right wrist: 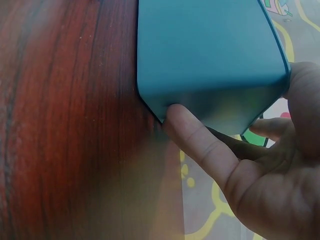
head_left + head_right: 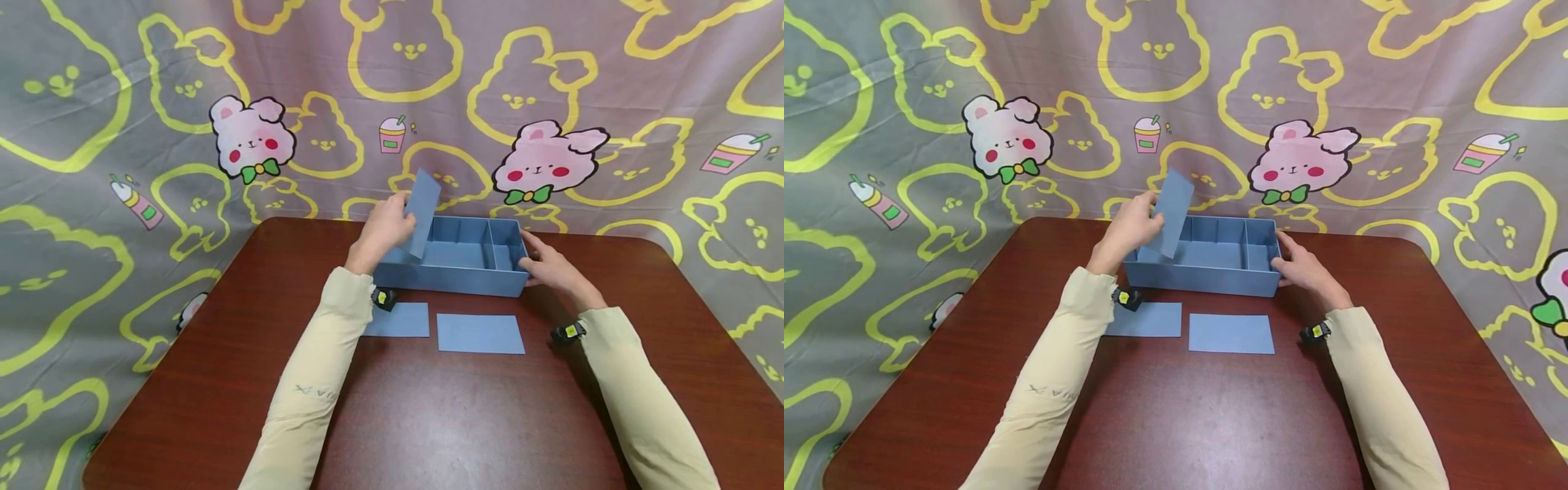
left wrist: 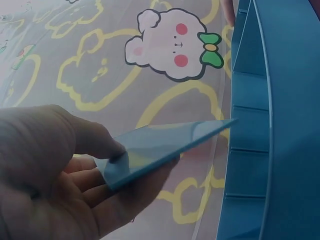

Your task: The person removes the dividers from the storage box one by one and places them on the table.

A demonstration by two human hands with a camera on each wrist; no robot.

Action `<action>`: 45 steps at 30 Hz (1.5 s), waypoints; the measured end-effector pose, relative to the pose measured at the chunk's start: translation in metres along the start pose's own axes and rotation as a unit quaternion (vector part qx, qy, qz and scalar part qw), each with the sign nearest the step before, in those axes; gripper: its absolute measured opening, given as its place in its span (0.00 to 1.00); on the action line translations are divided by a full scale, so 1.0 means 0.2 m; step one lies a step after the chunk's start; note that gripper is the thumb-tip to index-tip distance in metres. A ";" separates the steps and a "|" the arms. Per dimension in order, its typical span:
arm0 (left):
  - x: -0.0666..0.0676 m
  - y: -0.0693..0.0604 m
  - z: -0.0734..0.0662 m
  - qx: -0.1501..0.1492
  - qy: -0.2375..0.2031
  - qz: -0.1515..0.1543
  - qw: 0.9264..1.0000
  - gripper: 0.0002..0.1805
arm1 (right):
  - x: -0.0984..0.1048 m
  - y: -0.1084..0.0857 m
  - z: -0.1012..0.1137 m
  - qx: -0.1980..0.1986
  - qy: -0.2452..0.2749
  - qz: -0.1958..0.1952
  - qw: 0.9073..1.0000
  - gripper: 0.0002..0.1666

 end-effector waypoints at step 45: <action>0.14 -0.12 0.29 -0.021 -0.038 -0.093 0.995 0.18 | 0.00 0.01 -0.02 -0.005 -0.004 -0.003 1.000 0.45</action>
Point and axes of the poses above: each hand's wrist, its own y-axis towards the middle knuckle, its own x-axis out of the back of the hand, z = x × y, the point moved 2 cm from there along y, towards the middle knuckle, and after that the axes turned 10 degrees about x, right-handed, at the moved point
